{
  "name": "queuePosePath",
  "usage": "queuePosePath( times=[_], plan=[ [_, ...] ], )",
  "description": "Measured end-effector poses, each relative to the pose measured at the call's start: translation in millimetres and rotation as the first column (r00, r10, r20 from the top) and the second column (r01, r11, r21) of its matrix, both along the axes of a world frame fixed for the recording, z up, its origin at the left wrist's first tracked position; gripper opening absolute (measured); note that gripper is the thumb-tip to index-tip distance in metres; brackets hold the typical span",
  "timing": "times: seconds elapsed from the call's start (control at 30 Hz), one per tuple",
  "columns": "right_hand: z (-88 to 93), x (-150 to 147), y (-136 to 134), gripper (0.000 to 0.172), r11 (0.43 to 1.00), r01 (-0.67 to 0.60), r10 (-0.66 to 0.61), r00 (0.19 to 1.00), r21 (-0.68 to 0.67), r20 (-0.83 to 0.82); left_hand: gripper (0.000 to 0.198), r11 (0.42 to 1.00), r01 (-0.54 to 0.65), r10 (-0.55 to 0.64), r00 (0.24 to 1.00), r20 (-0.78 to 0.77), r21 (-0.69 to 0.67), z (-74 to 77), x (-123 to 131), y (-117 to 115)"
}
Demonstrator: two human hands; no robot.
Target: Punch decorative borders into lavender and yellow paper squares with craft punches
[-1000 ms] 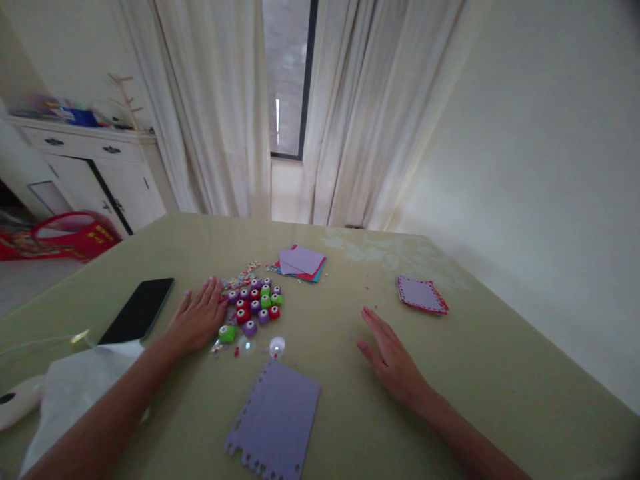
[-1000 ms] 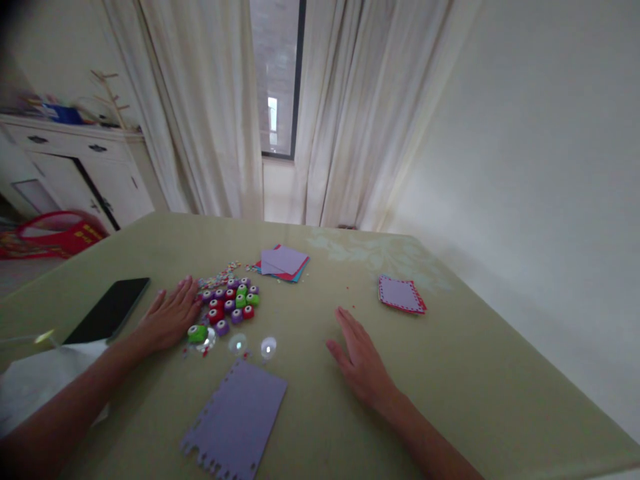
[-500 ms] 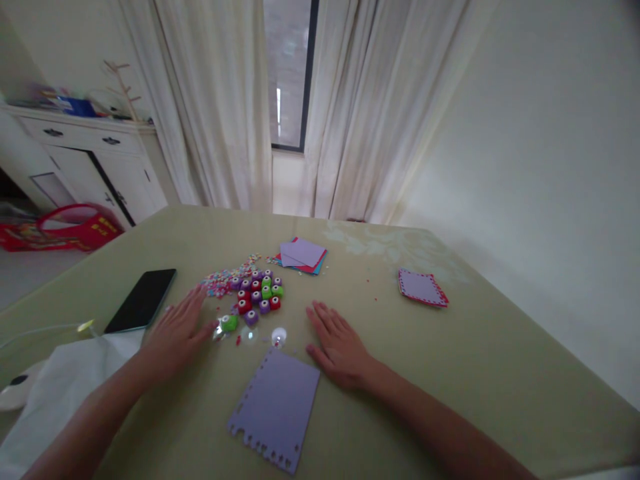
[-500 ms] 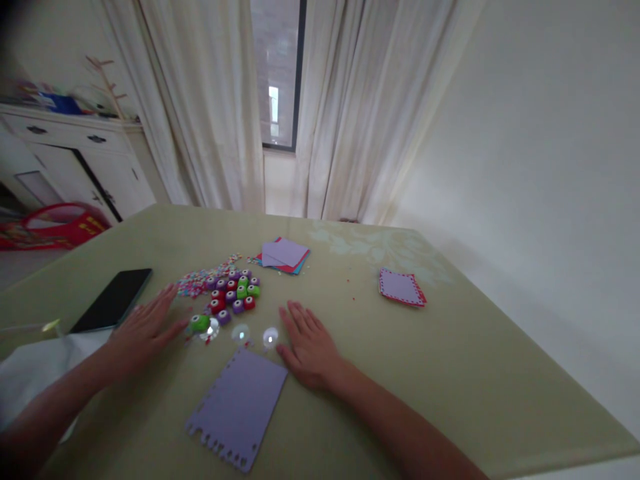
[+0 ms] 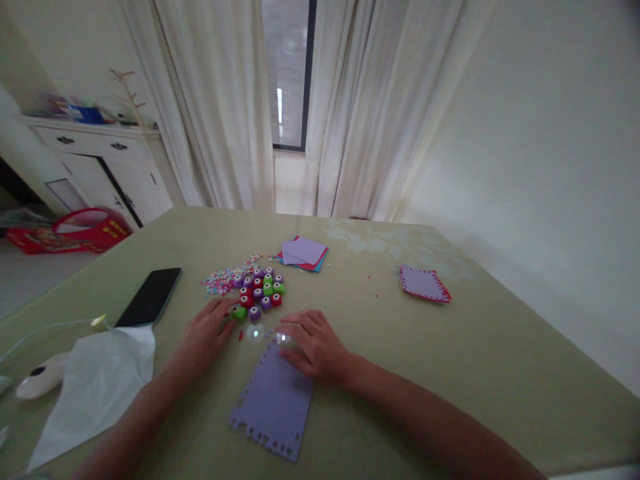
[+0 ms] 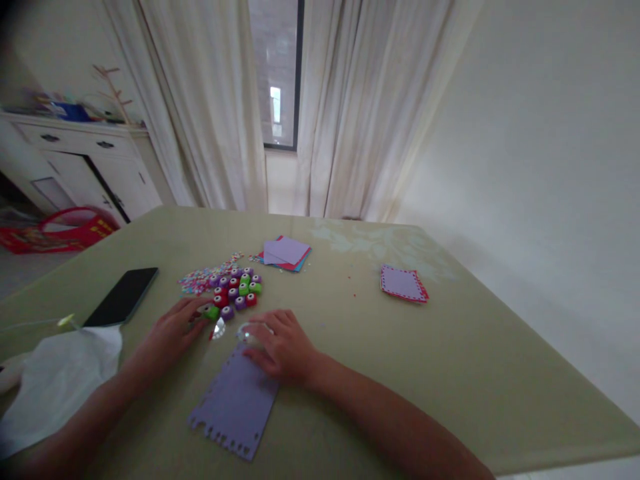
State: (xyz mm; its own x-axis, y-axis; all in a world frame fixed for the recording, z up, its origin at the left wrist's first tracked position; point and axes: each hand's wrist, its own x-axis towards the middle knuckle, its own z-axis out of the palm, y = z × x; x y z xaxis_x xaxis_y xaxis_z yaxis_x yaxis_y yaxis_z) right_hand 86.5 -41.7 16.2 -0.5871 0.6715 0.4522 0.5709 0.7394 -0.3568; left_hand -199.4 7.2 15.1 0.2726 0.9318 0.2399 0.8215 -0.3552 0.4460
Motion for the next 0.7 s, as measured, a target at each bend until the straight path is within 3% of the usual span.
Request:
queuePosePath(
  times=[0.07, 0.13, 0.17, 0.23, 0.33, 0.43, 0.53, 0.63, 0.7],
  plan=[
    [1.9, 12, -36, 0.058, 0.993, -0.121, 0.120, 0.989, 0.006, 0.087, 0.039, 0.997, -0.050, 0.051, 0.999, -0.015, 0.056, -0.1, 1, -3],
    [-2.6, 20, -71, 0.061, 0.987, -0.161, 0.155, 0.971, 0.019, 0.180, 0.034, 0.993, -0.065, 0.066, 0.998, -0.006, 0.096, 2.0, 3, -9],
    [-7.3, 22, -87, 0.053, 0.984, -0.176, 0.164, 0.960, 0.035, 0.227, 0.031, 0.991, -0.060, 0.059, 0.998, 0.011, 0.119, 4.5, 6, -11],
    [-19.6, 22, -111, 0.032, 0.984, -0.092, 0.060, 0.979, 0.154, 0.197, 0.028, 0.987, -0.022, 0.014, 0.999, 0.046, 0.160, 12.6, 15, -14],
    [-35.3, 16, -132, 0.016, 0.977, -0.042, 0.014, 0.991, 0.209, 0.130, 0.026, 0.978, 0.093, -0.110, 0.991, 0.080, 0.188, 29.4, 38, -10],
    [-34.8, 11, -138, 0.008, 0.986, -0.088, 0.080, 0.995, 0.143, 0.062, 0.023, 0.971, 0.182, -0.204, 0.968, 0.146, 0.155, 42.7, 62, -3],
    [-16.2, 16, -133, 0.014, 0.986, -0.105, 0.104, 0.994, 0.126, 0.018, 0.024, 0.967, 0.216, -0.243, 0.938, 0.246, 0.132, 42.7, 75, -1],
    [12.9, 28, -117, 0.024, 0.984, 0.081, -0.058, 0.988, 0.158, -0.145, 0.034, 0.982, 0.185, -0.188, 0.899, 0.395, 0.046, 29.0, 73, -9],
    [32.9, 36, -100, 0.034, 0.944, 0.302, -0.243, 0.908, 0.132, -0.340, 0.060, 0.970, 0.223, -0.132, 0.825, 0.549, -0.101, 17.5, 67, -16]
  ],
)
